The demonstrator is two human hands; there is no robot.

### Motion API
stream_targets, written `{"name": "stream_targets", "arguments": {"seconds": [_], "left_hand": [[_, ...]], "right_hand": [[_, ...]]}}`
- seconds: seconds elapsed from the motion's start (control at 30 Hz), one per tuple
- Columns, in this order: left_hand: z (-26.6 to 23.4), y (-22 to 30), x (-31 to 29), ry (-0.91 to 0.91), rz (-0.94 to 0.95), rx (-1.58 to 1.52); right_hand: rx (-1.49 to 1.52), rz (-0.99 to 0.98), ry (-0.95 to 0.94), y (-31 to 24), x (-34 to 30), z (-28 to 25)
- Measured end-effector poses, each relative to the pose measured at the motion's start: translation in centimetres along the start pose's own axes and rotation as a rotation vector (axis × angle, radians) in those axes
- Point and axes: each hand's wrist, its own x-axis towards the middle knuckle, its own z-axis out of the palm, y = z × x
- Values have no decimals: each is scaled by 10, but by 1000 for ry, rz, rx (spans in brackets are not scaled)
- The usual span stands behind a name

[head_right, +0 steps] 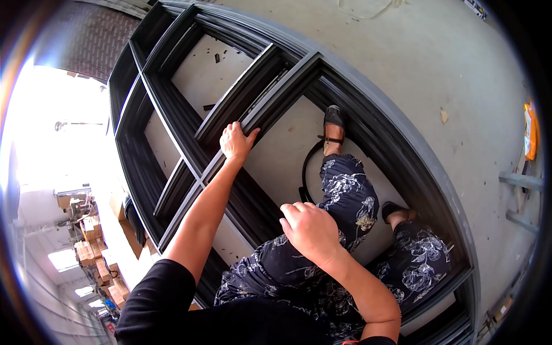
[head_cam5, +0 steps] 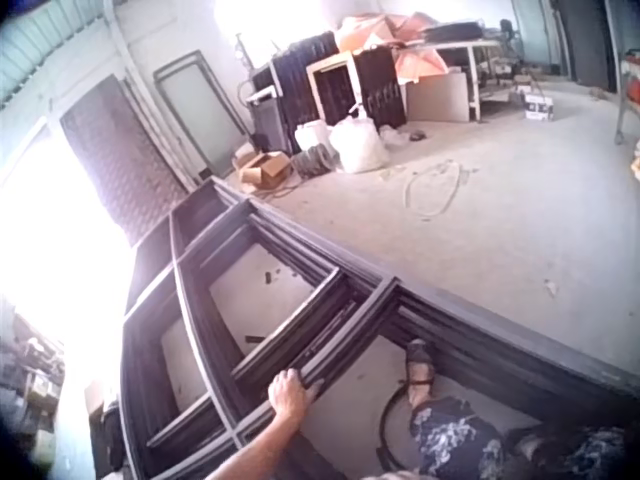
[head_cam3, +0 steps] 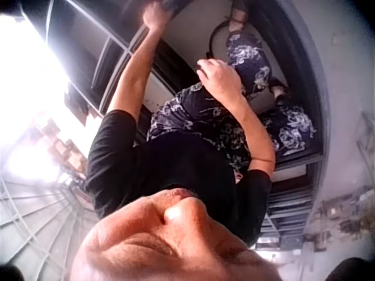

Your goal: The person pushes a black rubber seal into the grooves of several metal frames by hand and trims the seal using scissors.

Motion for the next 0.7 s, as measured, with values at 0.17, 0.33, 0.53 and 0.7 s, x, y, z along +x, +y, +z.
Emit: {"name": "stream_targets", "arguments": {"seconds": [0.17,0.33,0.53,0.7], "left_hand": [[-3,-9,-17,73,291,39],[1,-13,-25,123,381,185],[14,7,-17,233,350,119],[28,1,-15,241,317,165]], "right_hand": [[4,46,-35,-1,-1,-3],[-12,56,-50,0,-1,-4],[-21,60,-43,1,-1,-1],[-73,32,-23,0,1,-1]]}}
